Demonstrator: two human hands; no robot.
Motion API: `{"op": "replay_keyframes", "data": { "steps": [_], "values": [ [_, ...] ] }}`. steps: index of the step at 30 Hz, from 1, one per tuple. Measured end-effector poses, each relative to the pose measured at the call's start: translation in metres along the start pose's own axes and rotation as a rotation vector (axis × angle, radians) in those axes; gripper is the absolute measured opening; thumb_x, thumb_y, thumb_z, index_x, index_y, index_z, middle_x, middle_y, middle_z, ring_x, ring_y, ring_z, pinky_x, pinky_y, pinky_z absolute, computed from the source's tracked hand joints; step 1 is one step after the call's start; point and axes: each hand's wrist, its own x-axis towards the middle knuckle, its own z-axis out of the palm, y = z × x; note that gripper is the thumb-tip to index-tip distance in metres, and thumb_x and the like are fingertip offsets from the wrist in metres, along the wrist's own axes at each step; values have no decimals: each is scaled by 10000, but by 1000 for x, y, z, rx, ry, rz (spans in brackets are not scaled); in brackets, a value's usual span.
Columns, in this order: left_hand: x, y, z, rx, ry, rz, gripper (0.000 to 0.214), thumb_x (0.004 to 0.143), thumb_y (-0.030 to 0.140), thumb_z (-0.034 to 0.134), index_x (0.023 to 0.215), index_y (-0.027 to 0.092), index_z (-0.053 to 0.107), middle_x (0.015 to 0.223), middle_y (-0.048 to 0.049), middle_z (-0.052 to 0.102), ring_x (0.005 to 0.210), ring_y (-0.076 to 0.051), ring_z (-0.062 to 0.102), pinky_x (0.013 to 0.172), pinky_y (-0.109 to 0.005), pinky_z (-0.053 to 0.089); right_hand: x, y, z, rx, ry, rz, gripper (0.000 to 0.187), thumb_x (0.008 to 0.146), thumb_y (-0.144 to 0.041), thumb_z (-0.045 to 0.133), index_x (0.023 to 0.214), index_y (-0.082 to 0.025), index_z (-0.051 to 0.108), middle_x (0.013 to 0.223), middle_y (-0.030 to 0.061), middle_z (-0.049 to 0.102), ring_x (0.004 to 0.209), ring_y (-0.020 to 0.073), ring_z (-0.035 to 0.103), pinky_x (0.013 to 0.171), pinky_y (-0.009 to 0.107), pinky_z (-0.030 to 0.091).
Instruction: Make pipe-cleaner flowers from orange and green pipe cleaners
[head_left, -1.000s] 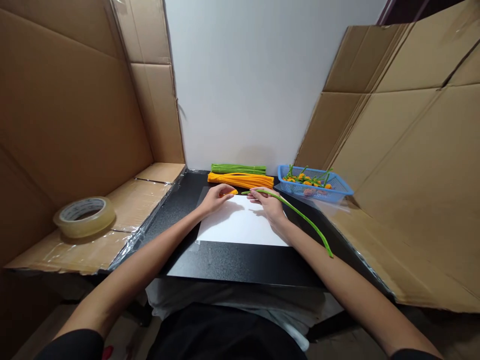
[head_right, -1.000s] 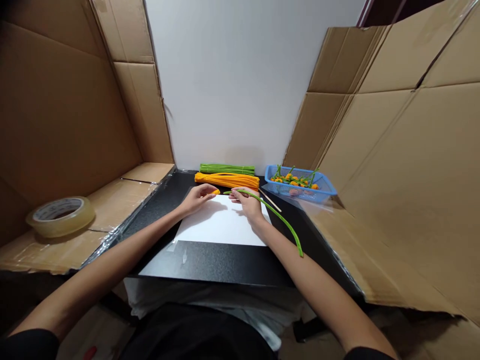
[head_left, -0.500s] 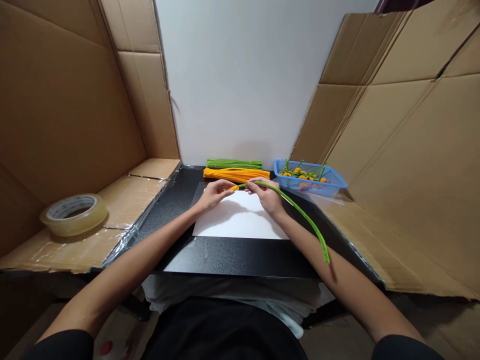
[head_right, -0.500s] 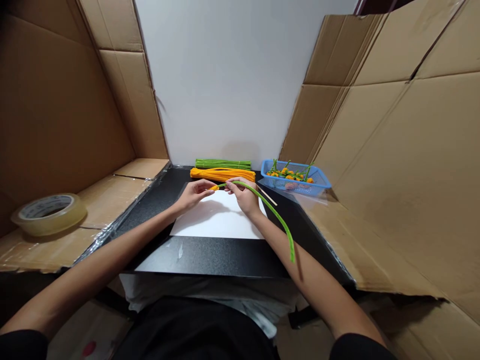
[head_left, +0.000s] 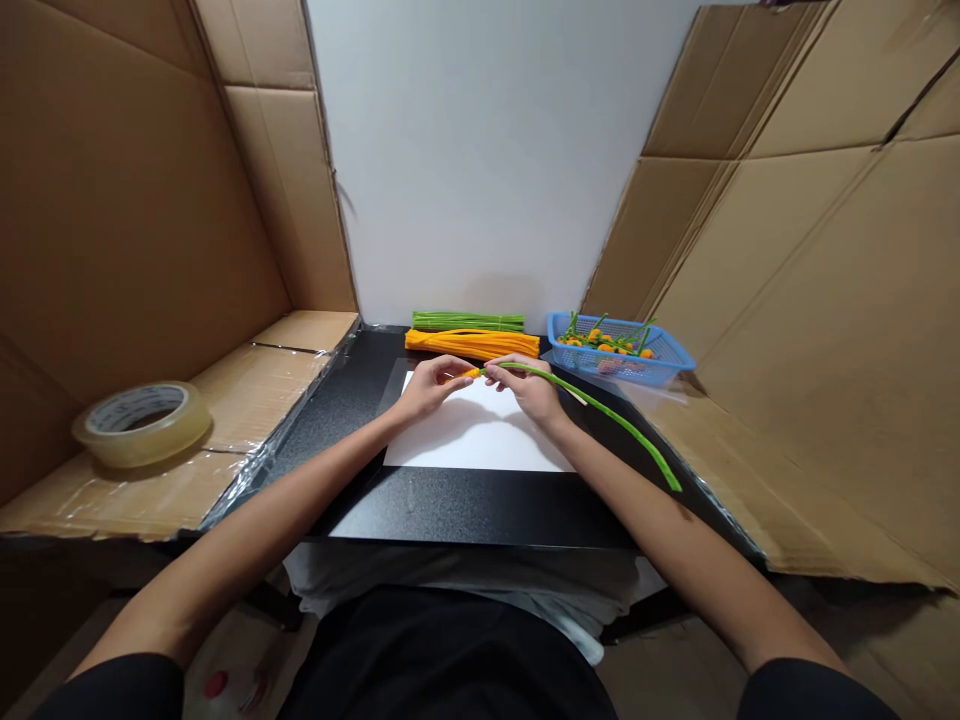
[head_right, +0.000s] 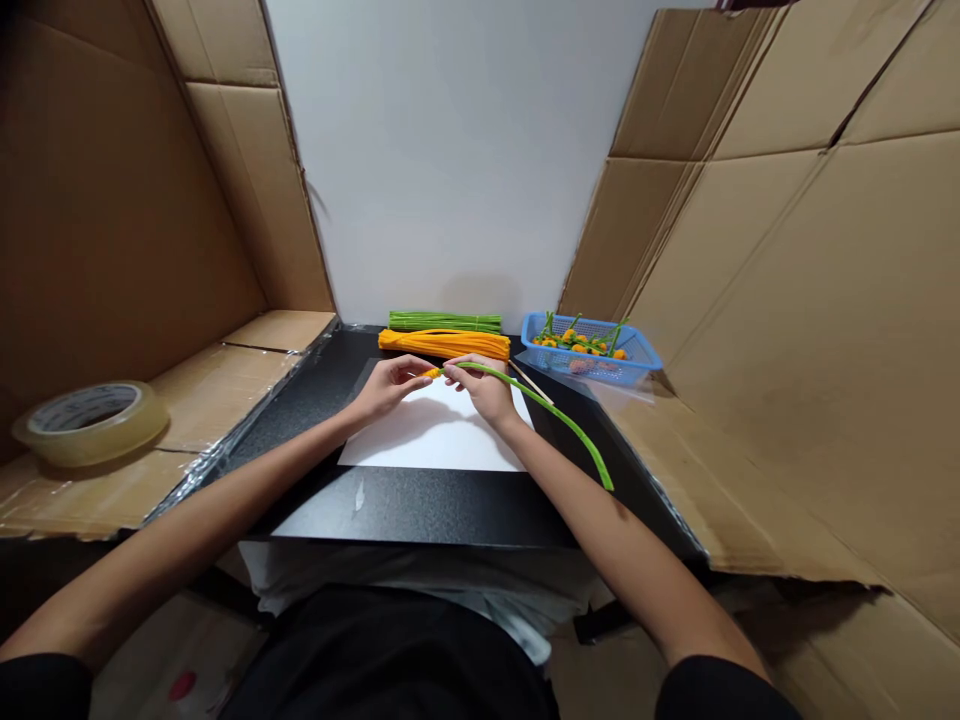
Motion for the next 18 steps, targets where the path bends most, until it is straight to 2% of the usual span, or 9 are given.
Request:
{"op": "replay_keyframes", "data": {
  "steps": [6, 10, 13, 18],
  "values": [
    [-1, -1, 4, 15, 7, -11, 471, 776, 543, 781, 995, 127, 744, 997, -108, 769, 890, -200, 702, 811, -303, 548, -2, 4, 3, 40, -33, 94, 351, 637, -517, 869, 760, -201, 778, 707, 34, 734, 656, 159, 642, 591, 277, 473],
    [0, -2, 3, 19, 39, -48, 504, 762, 570, 780, 990, 123, 747, 975, -104, 770, 803, -174, 683, 759, -290, 549, -1, 5, 2, 160, 36, 184, 391, 576, -491, 908, 819, -216, 773, 734, 28, 746, 685, 161, 664, 640, 281, 481],
    [0, -1, 3, -1, 51, -67, 515, 750, 577, 787, 982, 119, 747, 960, -103, 769, 761, -159, 667, 730, -284, 548, 1, 6, 0, 194, 71, 181, 360, 588, -490, 902, 760, -208, 760, 728, 30, 738, 697, 159, 665, 654, 281, 481],
    [-1, 2, 7, -52, 42, -88, 542, 708, 587, 816, 957, 112, 741, 891, -91, 760, 742, -153, 655, 724, -286, 545, 0, 8, 0, 138, 52, 145, 341, 598, -504, 891, 693, -207, 754, 684, 23, 714, 649, 150, 627, 610, 279, 452]
  ]
}}
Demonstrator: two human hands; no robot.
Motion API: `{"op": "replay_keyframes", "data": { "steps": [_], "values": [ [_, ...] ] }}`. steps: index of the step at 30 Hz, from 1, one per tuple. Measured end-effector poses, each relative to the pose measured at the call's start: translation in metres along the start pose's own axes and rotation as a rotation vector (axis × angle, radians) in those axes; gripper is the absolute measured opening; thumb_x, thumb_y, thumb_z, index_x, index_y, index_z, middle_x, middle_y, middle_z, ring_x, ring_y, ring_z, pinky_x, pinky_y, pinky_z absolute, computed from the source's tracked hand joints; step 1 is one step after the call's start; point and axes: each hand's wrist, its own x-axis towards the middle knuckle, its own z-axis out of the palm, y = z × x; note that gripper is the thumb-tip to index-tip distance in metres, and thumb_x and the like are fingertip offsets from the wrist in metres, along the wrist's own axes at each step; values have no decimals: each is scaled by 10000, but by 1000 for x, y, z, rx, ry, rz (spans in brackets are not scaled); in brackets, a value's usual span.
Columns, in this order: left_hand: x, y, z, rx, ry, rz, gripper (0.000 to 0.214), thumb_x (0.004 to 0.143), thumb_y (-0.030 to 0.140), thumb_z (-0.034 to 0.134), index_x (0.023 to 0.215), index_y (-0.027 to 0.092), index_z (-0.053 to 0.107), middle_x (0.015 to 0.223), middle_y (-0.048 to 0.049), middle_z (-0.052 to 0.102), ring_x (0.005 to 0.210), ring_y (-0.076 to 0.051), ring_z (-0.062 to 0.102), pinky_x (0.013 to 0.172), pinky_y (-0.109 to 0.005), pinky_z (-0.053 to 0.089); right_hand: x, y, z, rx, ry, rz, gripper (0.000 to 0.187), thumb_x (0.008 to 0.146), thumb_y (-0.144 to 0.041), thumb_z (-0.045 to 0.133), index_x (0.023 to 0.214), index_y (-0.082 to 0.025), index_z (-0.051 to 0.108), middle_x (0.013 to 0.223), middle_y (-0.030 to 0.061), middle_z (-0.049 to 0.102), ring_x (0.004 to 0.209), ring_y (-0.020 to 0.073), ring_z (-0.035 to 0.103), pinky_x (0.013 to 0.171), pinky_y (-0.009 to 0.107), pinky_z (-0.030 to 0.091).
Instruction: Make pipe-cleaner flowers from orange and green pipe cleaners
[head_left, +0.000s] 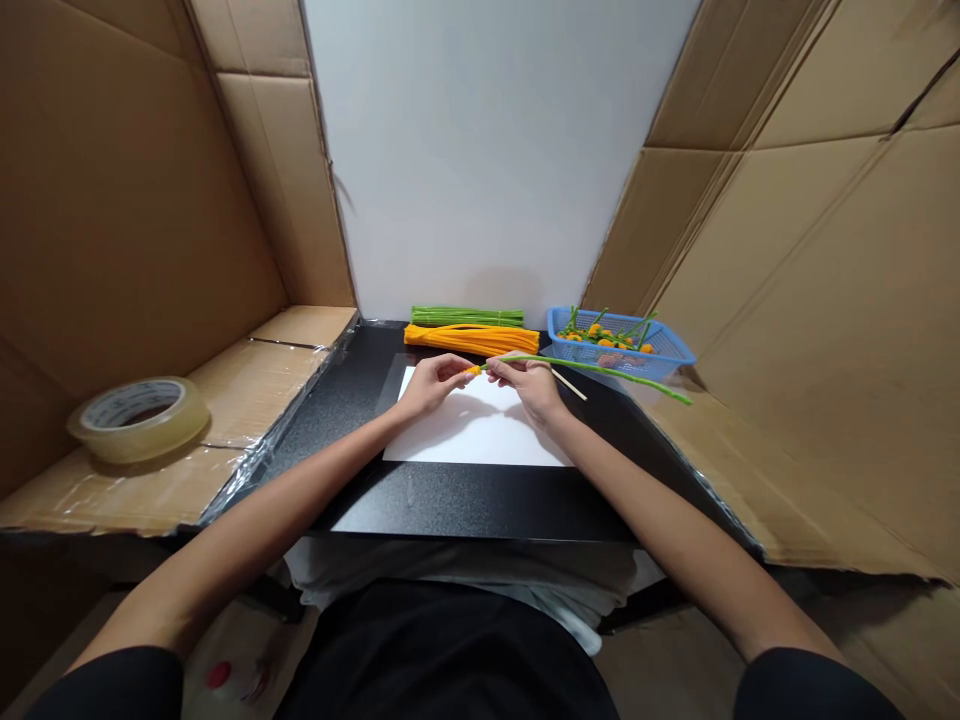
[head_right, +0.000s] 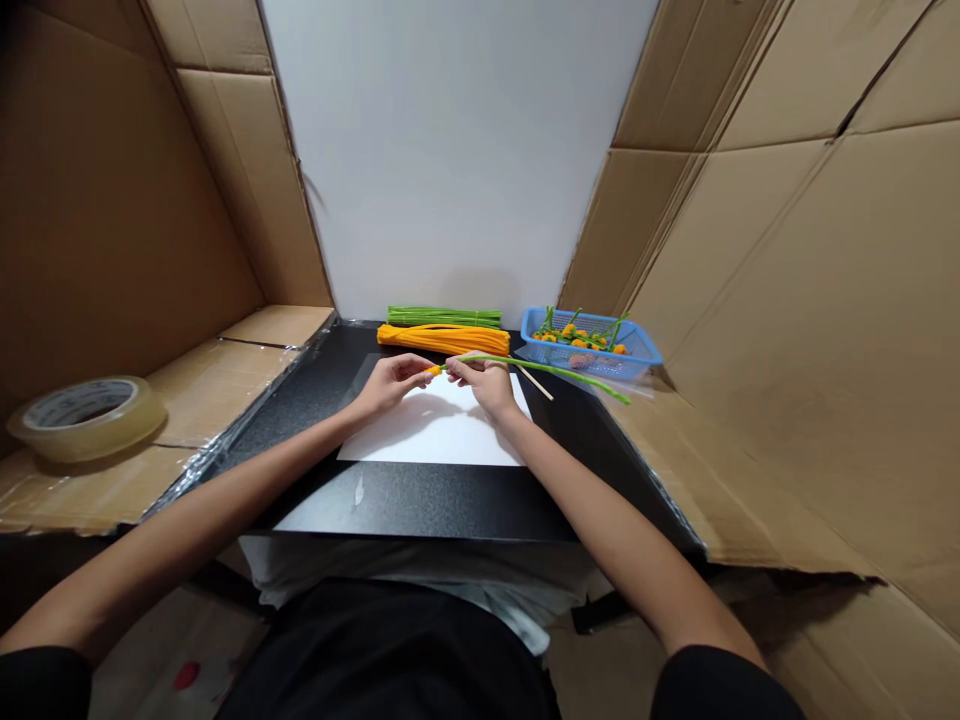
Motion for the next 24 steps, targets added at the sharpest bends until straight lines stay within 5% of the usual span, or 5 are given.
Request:
{"op": "replay_keyframes", "data": {
  "steps": [6, 12, 24],
  "values": [
    [-2, 2, 4, 14, -24, 8, 521, 760, 585, 776, 968, 109, 732, 914, -104, 760, 752, -161, 666, 734, -299, 561, -4, 3, 3, -51, -49, 4, 304, 647, -494, 858, 726, -211, 778, 699, 20, 711, 673, 150, 623, 628, 281, 440],
    [-2, -1, 0, 220, -5, 69, 385, 764, 407, 808, 1042, 154, 724, 1050, -86, 762, 864, -178, 693, 764, -287, 563, 4, 5, -2, -1, 94, 87, 370, 541, -492, 903, 691, -189, 754, 688, 22, 706, 627, 137, 607, 593, 271, 412],
    [-7, -2, 2, 388, 0, 157, 292, 923, 327, 668, 1107, 109, 732, 767, -48, 764, 610, -131, 679, 603, -216, 517, 7, 4, -5, 35, 160, 118, 499, 452, -592, 931, 623, -184, 699, 644, 33, 702, 595, 128, 604, 579, 259, 423]
  ]
}}
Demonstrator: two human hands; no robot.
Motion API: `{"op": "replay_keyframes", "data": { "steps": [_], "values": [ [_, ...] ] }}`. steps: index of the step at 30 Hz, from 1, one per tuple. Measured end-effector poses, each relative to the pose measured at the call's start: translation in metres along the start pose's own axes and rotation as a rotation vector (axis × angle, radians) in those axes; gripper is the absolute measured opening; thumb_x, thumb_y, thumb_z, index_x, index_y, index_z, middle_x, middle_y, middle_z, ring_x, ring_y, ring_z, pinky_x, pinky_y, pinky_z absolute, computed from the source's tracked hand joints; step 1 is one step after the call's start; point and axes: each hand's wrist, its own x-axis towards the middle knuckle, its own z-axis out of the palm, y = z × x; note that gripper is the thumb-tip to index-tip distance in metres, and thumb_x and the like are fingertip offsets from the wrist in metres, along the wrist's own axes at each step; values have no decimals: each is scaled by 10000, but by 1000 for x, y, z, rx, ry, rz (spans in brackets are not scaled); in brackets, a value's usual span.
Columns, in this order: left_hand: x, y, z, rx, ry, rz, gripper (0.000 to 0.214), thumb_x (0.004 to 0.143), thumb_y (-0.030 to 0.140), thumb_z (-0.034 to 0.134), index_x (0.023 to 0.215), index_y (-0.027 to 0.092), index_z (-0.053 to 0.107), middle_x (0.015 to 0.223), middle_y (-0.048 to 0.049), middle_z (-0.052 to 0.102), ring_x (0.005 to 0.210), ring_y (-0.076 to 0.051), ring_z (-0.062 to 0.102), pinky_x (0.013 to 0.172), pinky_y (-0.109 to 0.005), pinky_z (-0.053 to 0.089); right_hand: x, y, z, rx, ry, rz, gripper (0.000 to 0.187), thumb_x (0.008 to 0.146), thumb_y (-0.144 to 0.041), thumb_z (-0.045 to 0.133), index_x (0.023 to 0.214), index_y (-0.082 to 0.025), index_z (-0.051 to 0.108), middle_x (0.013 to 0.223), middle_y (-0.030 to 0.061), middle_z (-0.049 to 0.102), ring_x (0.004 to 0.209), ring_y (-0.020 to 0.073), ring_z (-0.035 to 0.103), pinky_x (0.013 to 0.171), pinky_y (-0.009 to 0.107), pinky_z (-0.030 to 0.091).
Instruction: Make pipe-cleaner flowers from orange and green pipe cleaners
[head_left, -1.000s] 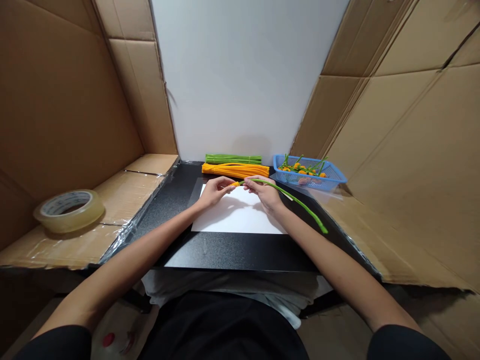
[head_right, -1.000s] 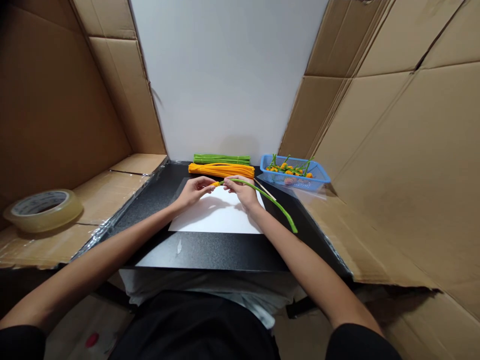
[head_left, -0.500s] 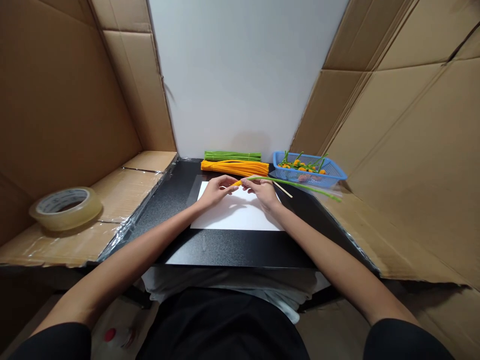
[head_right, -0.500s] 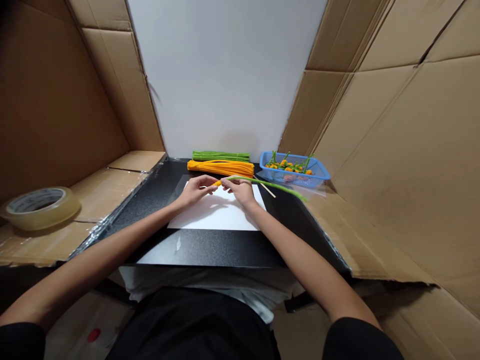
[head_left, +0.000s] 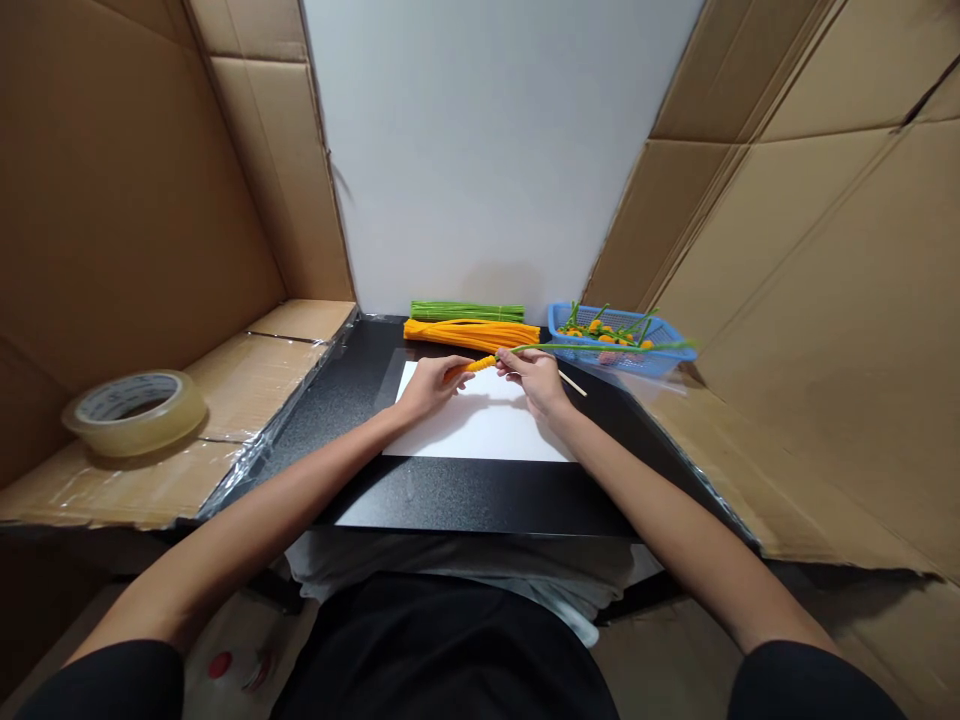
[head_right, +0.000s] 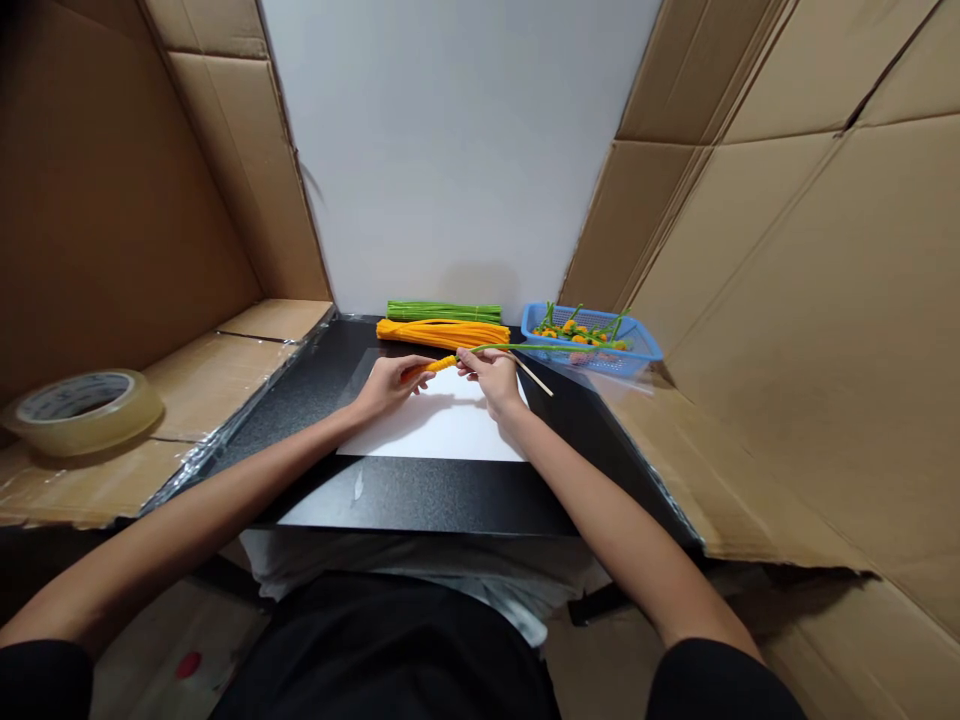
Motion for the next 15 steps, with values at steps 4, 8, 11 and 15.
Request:
{"op": "replay_keyframes", "data": {
  "steps": [4, 8, 11, 15],
  "values": [
    [-2, 5, 3, -63, 20, -45, 349, 928, 417, 666, 1099, 121, 734, 808, -57, 775, 608, -135, 689, 605, -226, 542, -4, 1, 2, 91, 2, 80, 470, 458, -542, 952, 651, -194, 702, 670, 12, 702, 622, 115, 606, 605, 250, 425],
    [-3, 7, 6, -122, 29, -72, 434, 907, 501, 672, 1101, 118, 736, 861, -75, 783, 625, -140, 696, 616, -235, 556, -7, 3, 5, 128, -14, 135, 477, 445, -528, 964, 658, -195, 699, 664, 3, 698, 627, 113, 609, 614, 248, 422],
    [-3, 7, 8, -142, 17, -79, 466, 897, 525, 675, 1109, 115, 739, 857, -80, 781, 630, -142, 693, 617, -239, 554, -8, 5, 5, 134, -25, 145, 459, 467, -519, 964, 662, -200, 697, 663, 1, 698, 632, 119, 615, 615, 253, 427],
    [-2, 6, 7, -187, 46, -116, 479, 884, 538, 681, 1104, 117, 742, 876, -86, 778, 617, -140, 681, 587, -241, 547, -5, 4, 3, 133, -3, 150, 407, 530, -484, 949, 712, -205, 715, 697, 9, 719, 650, 130, 640, 616, 259, 445]
  ]
}}
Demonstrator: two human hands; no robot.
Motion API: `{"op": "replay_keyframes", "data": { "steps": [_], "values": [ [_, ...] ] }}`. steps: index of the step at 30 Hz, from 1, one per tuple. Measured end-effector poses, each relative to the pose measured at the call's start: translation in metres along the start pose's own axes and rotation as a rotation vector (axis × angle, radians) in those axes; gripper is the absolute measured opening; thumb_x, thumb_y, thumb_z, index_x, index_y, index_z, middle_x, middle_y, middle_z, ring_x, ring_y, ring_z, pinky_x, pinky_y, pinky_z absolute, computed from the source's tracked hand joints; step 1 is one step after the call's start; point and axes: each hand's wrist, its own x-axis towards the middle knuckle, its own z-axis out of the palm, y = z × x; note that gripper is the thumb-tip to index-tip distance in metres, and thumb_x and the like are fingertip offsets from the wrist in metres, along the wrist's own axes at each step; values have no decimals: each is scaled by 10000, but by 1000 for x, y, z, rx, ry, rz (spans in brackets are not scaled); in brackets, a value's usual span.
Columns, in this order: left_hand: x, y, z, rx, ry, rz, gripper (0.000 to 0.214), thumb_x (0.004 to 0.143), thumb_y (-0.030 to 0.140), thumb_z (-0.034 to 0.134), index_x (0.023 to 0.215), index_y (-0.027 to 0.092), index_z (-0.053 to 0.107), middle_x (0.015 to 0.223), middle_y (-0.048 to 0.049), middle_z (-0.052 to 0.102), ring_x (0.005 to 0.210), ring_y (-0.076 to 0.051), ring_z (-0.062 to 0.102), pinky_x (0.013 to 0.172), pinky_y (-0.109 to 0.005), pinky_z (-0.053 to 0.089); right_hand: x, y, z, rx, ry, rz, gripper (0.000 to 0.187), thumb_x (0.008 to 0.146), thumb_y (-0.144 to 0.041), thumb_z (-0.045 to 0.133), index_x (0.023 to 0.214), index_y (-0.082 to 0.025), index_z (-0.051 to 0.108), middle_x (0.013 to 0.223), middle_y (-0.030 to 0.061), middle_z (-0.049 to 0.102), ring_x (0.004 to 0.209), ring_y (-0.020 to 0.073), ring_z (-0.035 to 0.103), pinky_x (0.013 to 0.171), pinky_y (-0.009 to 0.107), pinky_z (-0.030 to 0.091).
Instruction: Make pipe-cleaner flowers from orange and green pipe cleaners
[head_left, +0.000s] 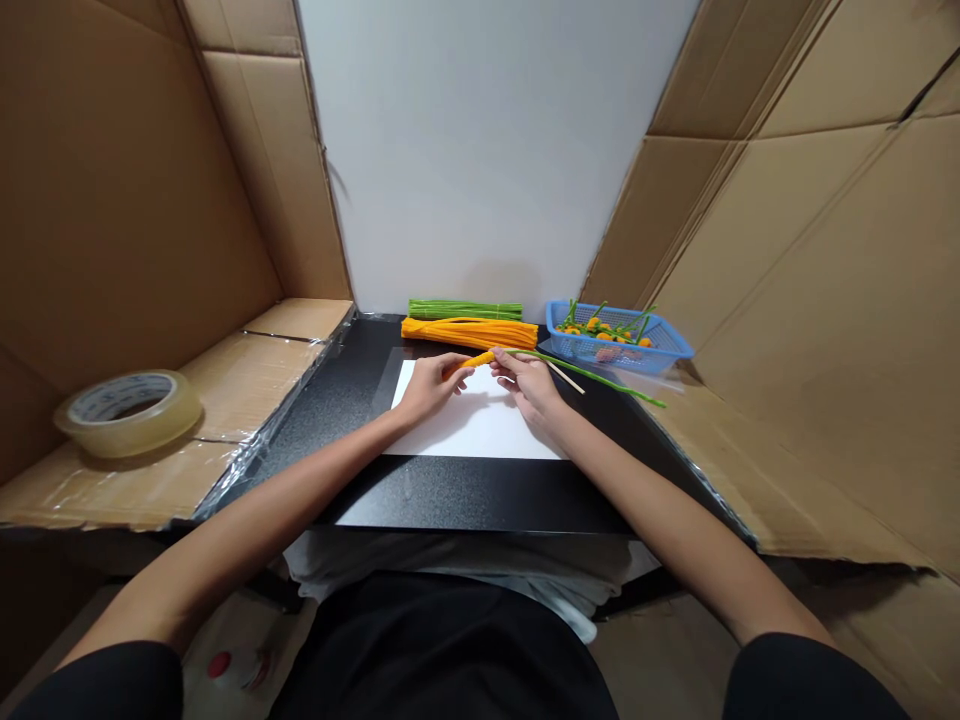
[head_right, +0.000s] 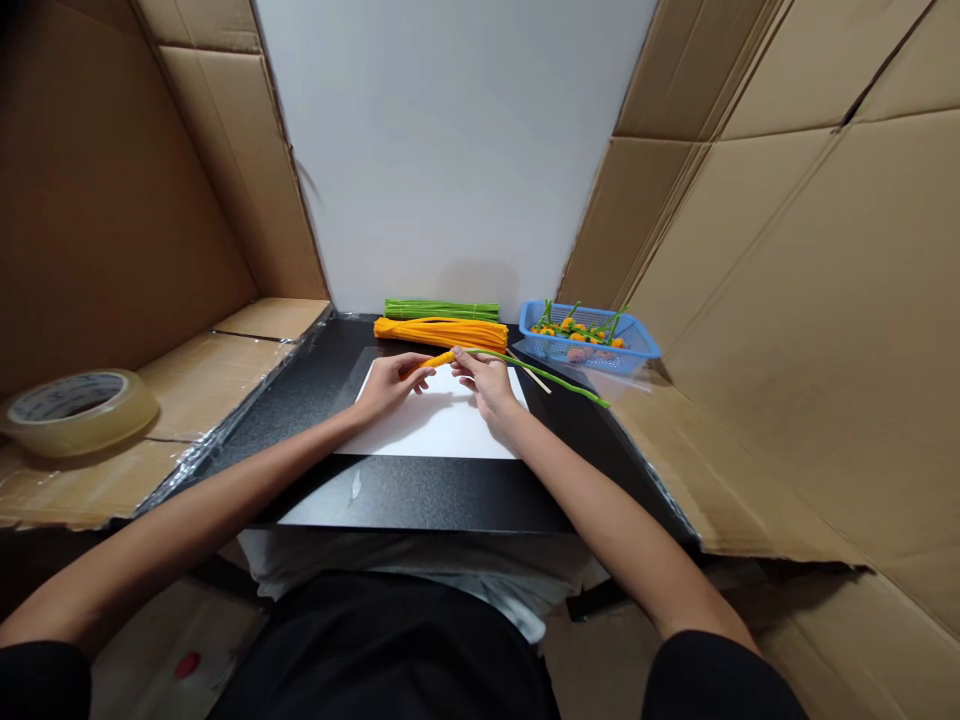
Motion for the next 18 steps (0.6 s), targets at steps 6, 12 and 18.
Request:
{"op": "replay_keyframes", "data": {
  "steps": [6, 12, 18],
  "values": [
    [1, -1, -3, -5, 25, -28, 437, 878, 498, 693, 1084, 116, 748, 882, -84, 775, 612, -134, 674, 579, -237, 538, 5, -5, -3, 40, 67, -34, 350, 588, -413, 949, 706, -186, 710, 714, 38, 736, 644, 129, 646, 609, 254, 480],
    [-1, -2, 0, -34, -25, -19, 461, 893, 504, 666, 1120, 109, 734, 871, -81, 769, 627, -133, 663, 602, -242, 530, 5, -6, -4, 89, 9, 15, 314, 623, -369, 947, 702, -174, 715, 687, 31, 717, 624, 114, 624, 590, 239, 488],
    [-1, -3, 1, -8, -75, -7, 443, 919, 492, 611, 1125, 114, 719, 888, -84, 763, 633, -132, 625, 583, -236, 472, 6, -6, -4, 115, -59, 22, 301, 639, -362, 942, 715, -174, 720, 692, 33, 713, 625, 116, 618, 600, 246, 494]
  ]
}}
